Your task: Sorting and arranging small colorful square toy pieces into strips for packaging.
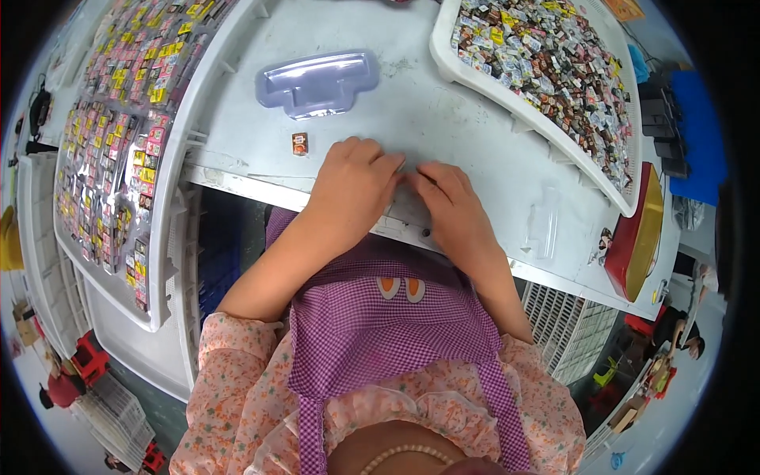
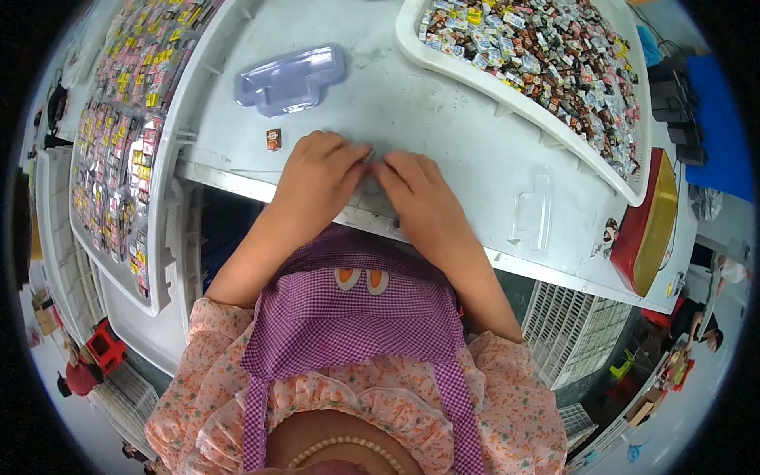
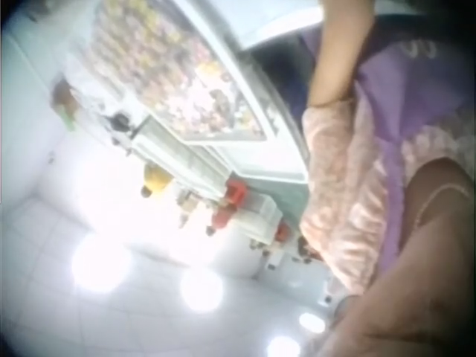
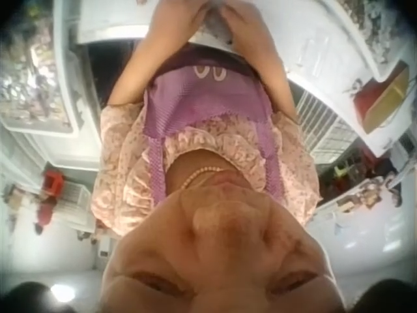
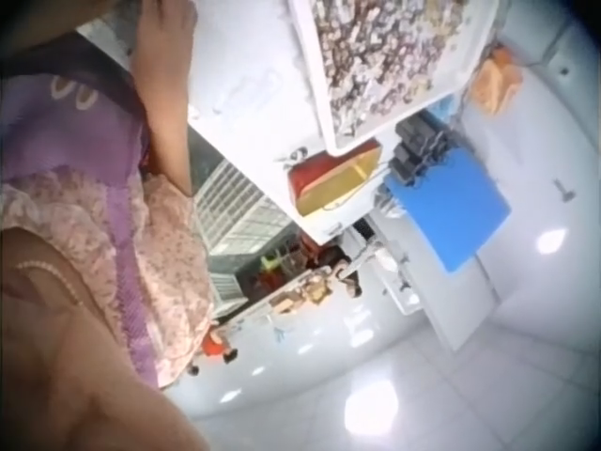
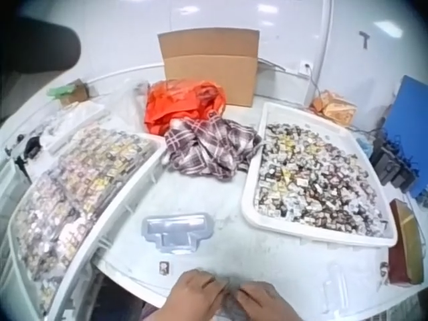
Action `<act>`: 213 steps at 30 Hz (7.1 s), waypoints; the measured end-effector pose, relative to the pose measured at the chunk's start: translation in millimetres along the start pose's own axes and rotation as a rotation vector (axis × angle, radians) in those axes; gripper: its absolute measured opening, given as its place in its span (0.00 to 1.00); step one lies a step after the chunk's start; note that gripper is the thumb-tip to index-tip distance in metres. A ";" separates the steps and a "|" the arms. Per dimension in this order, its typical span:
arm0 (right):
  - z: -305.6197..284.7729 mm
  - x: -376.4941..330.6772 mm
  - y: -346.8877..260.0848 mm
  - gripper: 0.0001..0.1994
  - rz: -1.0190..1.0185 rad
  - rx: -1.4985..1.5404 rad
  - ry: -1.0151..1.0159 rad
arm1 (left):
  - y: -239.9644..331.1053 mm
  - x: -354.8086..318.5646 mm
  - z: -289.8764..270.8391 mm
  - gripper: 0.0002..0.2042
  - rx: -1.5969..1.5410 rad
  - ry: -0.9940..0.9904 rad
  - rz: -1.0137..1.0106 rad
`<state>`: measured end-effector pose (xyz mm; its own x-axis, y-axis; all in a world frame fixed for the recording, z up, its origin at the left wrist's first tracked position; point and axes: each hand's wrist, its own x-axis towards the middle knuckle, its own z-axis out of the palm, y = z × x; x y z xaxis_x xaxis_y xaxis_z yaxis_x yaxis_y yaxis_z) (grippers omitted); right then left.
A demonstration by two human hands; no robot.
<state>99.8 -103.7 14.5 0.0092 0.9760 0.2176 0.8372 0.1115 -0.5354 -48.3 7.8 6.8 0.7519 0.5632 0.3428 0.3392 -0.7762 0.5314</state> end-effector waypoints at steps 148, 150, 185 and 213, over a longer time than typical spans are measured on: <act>-140.1 66.8 137.7 0.14 0.253 -0.371 0.394 | -12.9 -4.0 -6.9 0.15 -0.085 -0.059 0.159; -143.2 77.6 131.0 0.15 0.290 -0.322 0.388 | -14.1 -4.3 -6.8 0.16 -0.092 -0.062 0.167; -146.5 157.0 174.8 0.13 0.460 -0.254 -0.184 | -12.2 -0.8 -7.1 0.16 -0.091 -0.053 0.182; -6.7 13.7 7.1 0.06 0.557 0.439 0.213 | -7.8 -2.3 -8.0 0.16 -0.030 -0.102 0.179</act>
<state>109.5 -90.7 19.1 0.5121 0.8574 -0.0513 0.3823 -0.2811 -0.8803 -57.2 14.8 8.0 0.8525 0.3846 0.3541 0.1794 -0.8515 0.4927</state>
